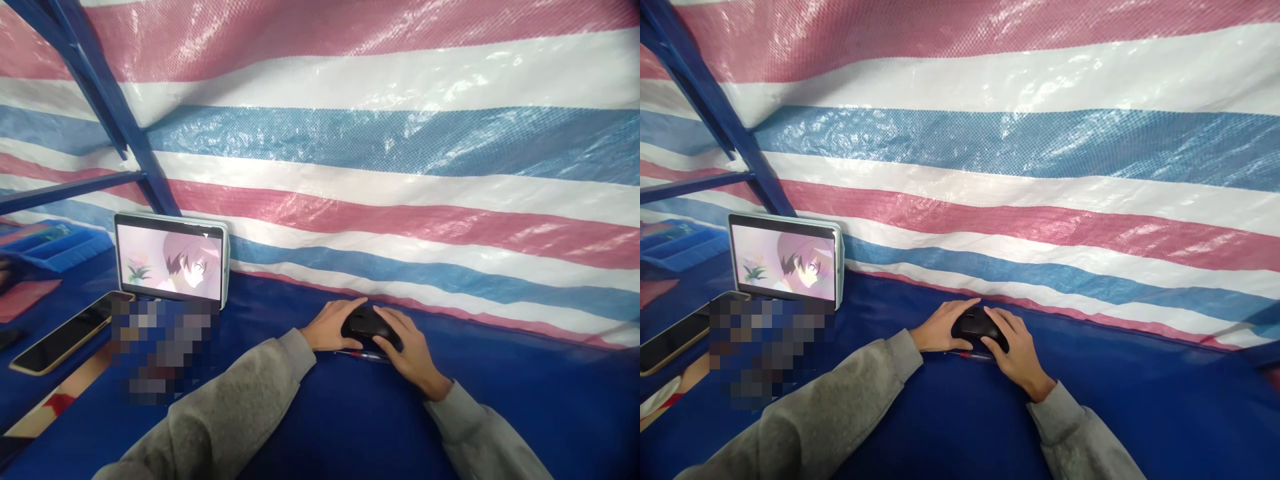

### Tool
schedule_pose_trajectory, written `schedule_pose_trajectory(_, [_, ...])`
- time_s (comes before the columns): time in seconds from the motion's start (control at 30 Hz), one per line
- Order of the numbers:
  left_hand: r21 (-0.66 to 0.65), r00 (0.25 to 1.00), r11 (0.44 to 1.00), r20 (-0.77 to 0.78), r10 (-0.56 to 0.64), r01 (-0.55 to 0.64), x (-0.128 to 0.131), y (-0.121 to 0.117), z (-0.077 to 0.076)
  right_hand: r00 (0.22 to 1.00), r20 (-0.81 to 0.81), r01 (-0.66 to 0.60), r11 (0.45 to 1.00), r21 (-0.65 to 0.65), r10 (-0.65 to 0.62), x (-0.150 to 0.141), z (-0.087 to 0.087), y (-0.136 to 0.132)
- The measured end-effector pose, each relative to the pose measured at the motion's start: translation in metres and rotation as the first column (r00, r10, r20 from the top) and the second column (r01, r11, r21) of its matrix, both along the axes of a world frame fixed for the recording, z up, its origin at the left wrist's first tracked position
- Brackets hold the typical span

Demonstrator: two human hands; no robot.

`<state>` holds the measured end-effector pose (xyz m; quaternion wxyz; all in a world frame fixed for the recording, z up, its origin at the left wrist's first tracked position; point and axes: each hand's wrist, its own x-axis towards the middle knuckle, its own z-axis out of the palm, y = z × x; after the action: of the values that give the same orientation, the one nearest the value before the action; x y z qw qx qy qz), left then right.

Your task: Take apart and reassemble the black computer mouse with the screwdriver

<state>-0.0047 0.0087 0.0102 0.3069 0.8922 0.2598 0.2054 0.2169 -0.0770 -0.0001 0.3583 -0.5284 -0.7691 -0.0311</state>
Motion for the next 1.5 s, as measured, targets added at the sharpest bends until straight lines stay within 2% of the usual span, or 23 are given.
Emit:
schedule_pose_trajectory(0.2, [0.019,0.999,0.999,-0.016,0.043,-0.043,0.001,-0.002,-0.002,0.998,0.018,-0.056,0.995,-0.079,0.058,-0.004,0.002,0.0])
schedule_pose_trajectory(0.33, [0.023,0.998,0.998,-0.011,0.067,-0.067,0.002,-0.003,0.0,0.998,0.041,-0.049,0.99,-0.13,0.055,-0.004,-0.002,0.002])
schedule_pose_trajectory(1.1, [0.045,0.998,0.997,-0.017,0.065,-0.064,0.002,-0.005,0.004,0.996,0.063,-0.046,0.973,-0.225,0.061,-0.007,-0.002,0.004])
schedule_pose_trajectory(1.27, [0.104,0.993,0.988,0.003,0.116,-0.116,0.003,-0.005,0.002,0.996,0.062,-0.044,0.97,-0.239,0.061,-0.003,-0.002,0.005])
schedule_pose_trajectory(1.5, [0.15,0.953,0.943,0.103,0.284,-0.297,0.003,-0.005,-0.001,0.987,-0.15,0.019,0.967,-0.255,-0.059,-0.001,0.005,0.009])
